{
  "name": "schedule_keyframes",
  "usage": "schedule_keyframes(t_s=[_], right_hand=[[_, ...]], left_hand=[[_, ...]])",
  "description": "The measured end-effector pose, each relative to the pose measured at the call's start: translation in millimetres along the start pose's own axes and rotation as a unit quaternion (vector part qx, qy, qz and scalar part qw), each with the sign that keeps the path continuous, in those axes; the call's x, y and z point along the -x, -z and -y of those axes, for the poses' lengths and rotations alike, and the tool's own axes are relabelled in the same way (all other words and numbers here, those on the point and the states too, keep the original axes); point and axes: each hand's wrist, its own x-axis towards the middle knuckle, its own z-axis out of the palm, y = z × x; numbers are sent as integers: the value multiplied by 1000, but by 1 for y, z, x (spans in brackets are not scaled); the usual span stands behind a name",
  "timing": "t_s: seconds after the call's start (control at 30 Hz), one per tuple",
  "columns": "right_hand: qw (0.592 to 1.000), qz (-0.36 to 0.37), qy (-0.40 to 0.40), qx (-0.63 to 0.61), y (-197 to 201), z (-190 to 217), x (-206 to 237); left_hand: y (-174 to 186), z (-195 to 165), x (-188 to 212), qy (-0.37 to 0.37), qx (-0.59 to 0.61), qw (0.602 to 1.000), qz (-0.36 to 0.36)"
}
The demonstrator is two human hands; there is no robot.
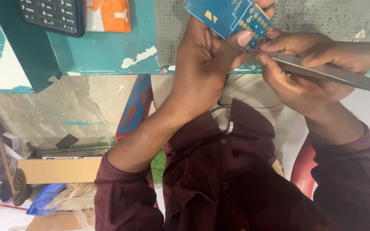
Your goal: The person uses tweezers to scrape and clean contact pads on a blue circuit board, then places a white plastic component onto the board and presses it into place. The person continues to adjust the component and inspect the board.
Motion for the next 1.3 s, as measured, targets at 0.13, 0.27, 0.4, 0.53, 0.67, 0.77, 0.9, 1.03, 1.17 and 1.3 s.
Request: schedule_keyframes(t_s=[0.13,0.27,0.4,0.53,0.67,0.77,0.9,1.03,1.17,1.3], right_hand=[[998,32,-50,11,1,4,1],[999,17,-26,-14,2,2,0],[999,11,-19,-47,2,0,0],[999,16,-28,-36,-1,-1,3],[997,18,-31,-72,-2,-4,6],[996,22,-47,-79,-3,-4,7],[991,23,-60,-115,-2,-1,3],[993,26,-40,-105,-1,2,-5],[992,23,-48,-118,-1,5,-8],[994,25,-53,-96,-1,6,-9]], left_hand=[[-4,-3,-2,4,-5,1000,-7],[-5,-6,-5,51,10,998,-32],[-5,-6,-4,22,-12,1000,-13],[-2,-2,-3,12,-25,1000,-6],[1,1,-2,2,-28,1000,4],[3,1,-2,1,-26,1000,7],[2,3,-1,8,-10,1000,-3],[2,3,0,-3,-16,1000,-4],[2,2,-1,-4,-20,1000,-6],[-1,-1,-2,4,-30,999,-16]])
